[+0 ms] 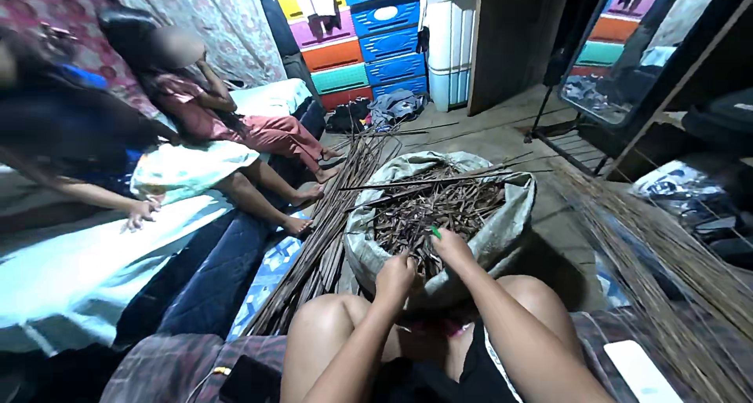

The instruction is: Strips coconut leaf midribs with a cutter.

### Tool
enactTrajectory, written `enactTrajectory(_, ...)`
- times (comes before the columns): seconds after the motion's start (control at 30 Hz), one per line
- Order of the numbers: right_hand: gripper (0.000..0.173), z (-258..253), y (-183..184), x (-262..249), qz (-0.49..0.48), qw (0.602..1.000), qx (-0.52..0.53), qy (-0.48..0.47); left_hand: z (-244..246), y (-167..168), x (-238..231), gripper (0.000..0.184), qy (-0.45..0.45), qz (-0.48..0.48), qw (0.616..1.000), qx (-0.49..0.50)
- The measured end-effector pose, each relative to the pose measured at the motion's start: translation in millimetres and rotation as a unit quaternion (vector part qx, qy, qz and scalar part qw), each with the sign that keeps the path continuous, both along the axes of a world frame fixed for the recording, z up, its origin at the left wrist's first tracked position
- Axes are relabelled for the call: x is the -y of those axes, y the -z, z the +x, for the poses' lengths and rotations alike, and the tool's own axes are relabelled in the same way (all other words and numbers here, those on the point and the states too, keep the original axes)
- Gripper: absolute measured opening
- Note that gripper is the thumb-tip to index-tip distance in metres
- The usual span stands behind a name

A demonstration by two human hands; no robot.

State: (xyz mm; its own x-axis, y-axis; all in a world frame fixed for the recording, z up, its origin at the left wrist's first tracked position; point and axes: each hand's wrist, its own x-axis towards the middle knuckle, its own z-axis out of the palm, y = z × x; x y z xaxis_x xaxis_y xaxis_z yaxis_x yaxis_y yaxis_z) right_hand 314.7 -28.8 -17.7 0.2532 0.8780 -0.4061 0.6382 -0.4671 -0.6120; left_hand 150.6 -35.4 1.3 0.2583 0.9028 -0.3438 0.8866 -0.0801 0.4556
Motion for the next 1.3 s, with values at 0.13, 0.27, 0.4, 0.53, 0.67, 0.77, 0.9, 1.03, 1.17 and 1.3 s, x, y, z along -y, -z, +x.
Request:
enactTrajectory(0.13,0.038,-25,0,11,0.008,0.989,-0.049,-0.137,-1,5,-15,0.043,-0.017,0.004,1.000,-0.019)
enactTrajectory(0.27,0.038,-39,-9,22,-0.034,0.986,0.006,-0.162,1,6,-20,0.039,-0.029,0.006,0.999,-0.033)
enactTrajectory(0.4,0.039,-40,-2,16,-0.042,0.992,0.071,-0.098,6,10,-13,0.043,-0.008,0.008,1.000,-0.028)
enactTrajectory(0.53,0.041,-12,13,0,-0.047,0.997,0.059,0.017,7,11,-3,0.044,-0.008,0.013,1.000,-0.004)
enactTrajectory(0.67,0.041,-4,6,-5,-0.012,0.999,-0.020,0.021,1,10,-10,0.044,-0.023,0.015,1.000,0.000)
enactTrajectory(0.77,0.039,-20,2,-1,-0.002,0.996,-0.055,-0.065,-1,14,-19,0.044,-0.037,0.012,0.999,0.011)
enactTrajectory(0.9,0.038,-33,4,13,-0.014,0.987,-0.051,-0.150,0,17,-23,0.037,-0.055,0.020,0.998,0.018)
enactTrajectory(1.03,0.038,-32,9,12,-0.020,0.984,-0.054,-0.169,0,15,-24,0.038,-0.062,0.012,0.998,0.006)
enactTrajectory(1.17,0.038,-32,3,13,-0.013,0.986,-0.021,-0.162,-1,16,-23,0.036,-0.065,0.031,0.996,0.045)
enactTrajectory(1.3,0.038,-38,1,11,-0.012,0.993,0.043,-0.112,3,12,-17,0.039,-0.072,0.037,0.991,0.102)
